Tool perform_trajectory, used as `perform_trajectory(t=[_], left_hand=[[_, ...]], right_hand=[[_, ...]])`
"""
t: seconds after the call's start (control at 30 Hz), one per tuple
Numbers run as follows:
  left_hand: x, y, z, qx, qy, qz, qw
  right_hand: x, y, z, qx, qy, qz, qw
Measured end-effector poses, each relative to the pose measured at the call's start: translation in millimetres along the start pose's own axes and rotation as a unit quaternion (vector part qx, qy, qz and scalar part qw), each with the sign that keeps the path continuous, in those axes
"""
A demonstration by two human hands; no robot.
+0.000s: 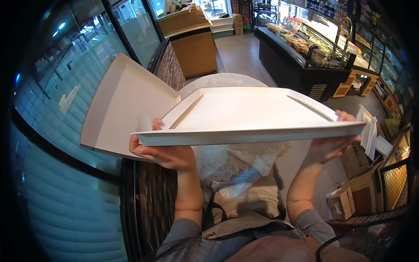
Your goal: The person assembles white cardboard boxes by folding and interlocking the flaps. They then remove plastic wrapping from a stack of flat white boards and place them on a nearby surface.
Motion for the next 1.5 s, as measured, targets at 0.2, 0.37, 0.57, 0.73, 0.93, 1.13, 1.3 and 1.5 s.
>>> perform_trajectory(t=[0.2,0.37,0.57,0.73,0.93,1.13,1.3,1.5], left_hand=[[-4,21,-14,0.421,-0.061,-0.107,0.899],[5,34,-35,0.570,-0.123,-0.236,0.778],[53,12,-51,0.375,-0.103,-0.572,0.722],[79,-9,-49,0.100,0.049,-0.755,0.646],[107,-3,-52,-0.046,0.038,-0.724,0.688],[111,2,-41,-0.035,0.044,-0.639,0.767],[109,-8,-33,0.051,0.124,-0.667,0.733],[125,-5,-33,0.049,0.186,-0.687,0.701]], right_hand=[[-7,24,-26,0.057,-0.089,-0.081,0.991],[-1,-1,21,0.028,0.111,-0.115,0.987],[58,-101,73,0.070,0.404,-0.356,0.840],[89,-111,56,0.266,0.348,-0.479,0.760],[92,-69,50,0.314,0.296,-0.390,0.813],[88,-65,29,0.392,0.028,-0.571,0.721],[98,-63,40,0.399,0.075,-0.588,0.699],[85,-39,32,0.479,0.094,-0.642,0.590]])
Point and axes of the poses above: each hand's wrist, its own x-axis away from the middle knuckle, its own y-axis out of the palm, z = x × y, the point moved 4 cm from there along -x, towards the middle knuckle, and after that the axes turned 8 degrees about -z, right-handed, at the moved point
